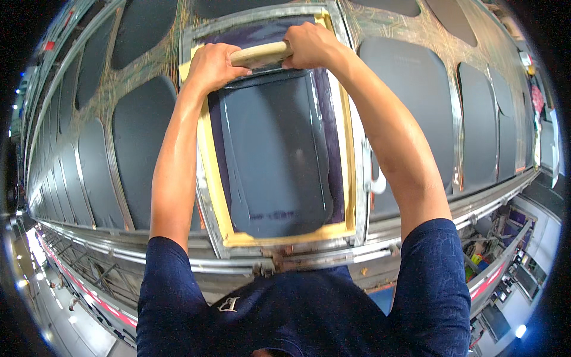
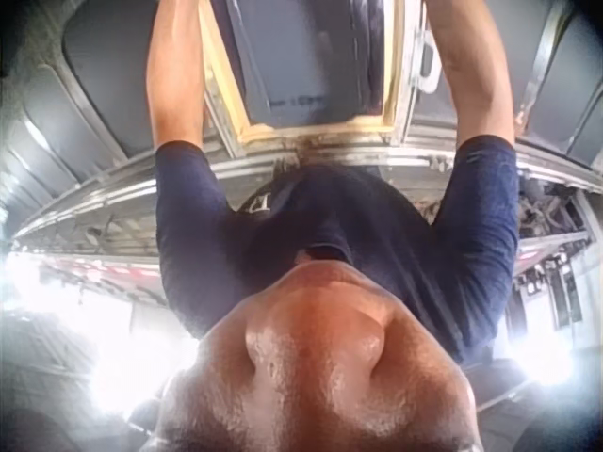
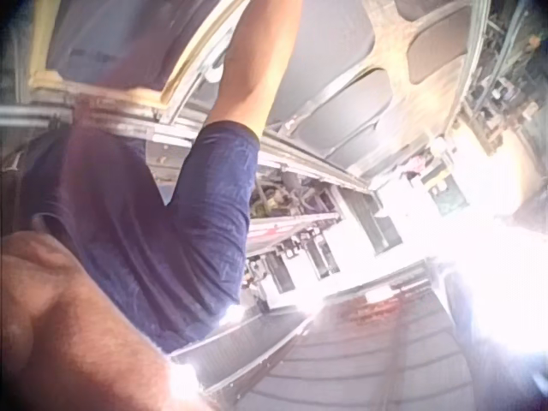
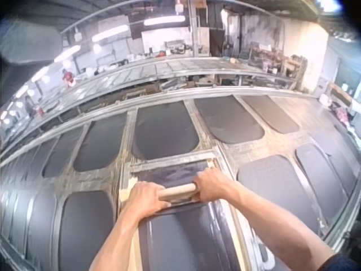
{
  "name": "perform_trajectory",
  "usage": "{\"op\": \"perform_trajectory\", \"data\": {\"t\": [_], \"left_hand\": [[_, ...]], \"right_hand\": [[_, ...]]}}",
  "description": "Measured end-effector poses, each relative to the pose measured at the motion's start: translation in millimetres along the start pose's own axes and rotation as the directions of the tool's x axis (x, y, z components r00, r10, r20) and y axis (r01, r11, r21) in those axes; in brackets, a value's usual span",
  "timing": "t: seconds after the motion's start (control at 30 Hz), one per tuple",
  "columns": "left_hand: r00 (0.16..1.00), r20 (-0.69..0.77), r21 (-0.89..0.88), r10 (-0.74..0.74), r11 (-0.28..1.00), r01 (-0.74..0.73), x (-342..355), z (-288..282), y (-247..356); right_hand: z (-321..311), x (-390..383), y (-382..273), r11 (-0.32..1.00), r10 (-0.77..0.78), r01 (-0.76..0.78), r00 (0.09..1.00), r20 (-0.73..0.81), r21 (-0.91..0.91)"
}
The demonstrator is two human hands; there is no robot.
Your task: The person uses a squeegee to pull dark ink across a screen printing frame, repeatedly lifting and repositioning the frame to print a design onto a dark fabric laid on a flatbed. The person maintains consistent pressure and alignment throughout the process.
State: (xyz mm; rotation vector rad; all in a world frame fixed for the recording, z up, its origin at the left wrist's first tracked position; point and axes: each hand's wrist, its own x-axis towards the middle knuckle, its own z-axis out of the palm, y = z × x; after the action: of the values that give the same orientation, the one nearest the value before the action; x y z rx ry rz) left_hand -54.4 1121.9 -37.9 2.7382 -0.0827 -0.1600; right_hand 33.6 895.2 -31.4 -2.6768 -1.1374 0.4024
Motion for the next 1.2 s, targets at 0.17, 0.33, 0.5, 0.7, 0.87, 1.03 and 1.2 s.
{"op": "perform_trajectory", "data": {"t": [0.17, 0.33, 0.5, 0.7, 0.87, 1.03, 1.2], "left_hand": [[0.988, -0.054, -0.019, 0.145, 0.989, -0.147, -127.7, 33.5, 44.5], [0.987, -0.071, -0.021, 0.146, 0.989, -0.148, -261.2, 64.9, 94.0], [0.990, -0.037, -0.085, 0.137, 0.987, -0.140, -288.3, 60.6, 105.7], [0.977, -0.139, 0.041, 0.162, 0.987, -0.158, -144.7, 29.3, 47.4], [0.961, -0.179, 0.095, 0.209, 0.976, -0.194, 5.5, -11.0, -7.7], [0.988, -0.118, 0.090, 0.102, 0.992, -0.092, 81.0, -21.4, -30.0], [0.996, -0.078, 0.045, 0.047, 0.998, -0.044, 85.3, -15.3, -34.9]], "right_hand": [[42.5, -125.1, -50.0, 0.997, -0.061, 0.060, 0.998, -0.031, -0.041], [69.2, -247.4, -113.1, 0.998, -0.057, 0.057, 0.998, 0.028, -0.002], [72.6, -275.7, -125.4, 0.996, -0.087, 0.088, 0.996, -0.004, 0.026], [27.4, -134.1, -60.1, 0.996, -0.075, 0.077, 0.997, 0.028, -0.052], [-16.6, 8.4, 0.7, 0.999, -0.011, 0.008, 0.998, -0.056, -0.052], [-28.4, 78.5, 42.5, 0.999, 0.031, -0.032, 1.000, 0.002, 0.038], [-23.1, 81.7, 44.3, 0.997, 0.049, -0.048, 0.999, -0.006, 0.058]]}}
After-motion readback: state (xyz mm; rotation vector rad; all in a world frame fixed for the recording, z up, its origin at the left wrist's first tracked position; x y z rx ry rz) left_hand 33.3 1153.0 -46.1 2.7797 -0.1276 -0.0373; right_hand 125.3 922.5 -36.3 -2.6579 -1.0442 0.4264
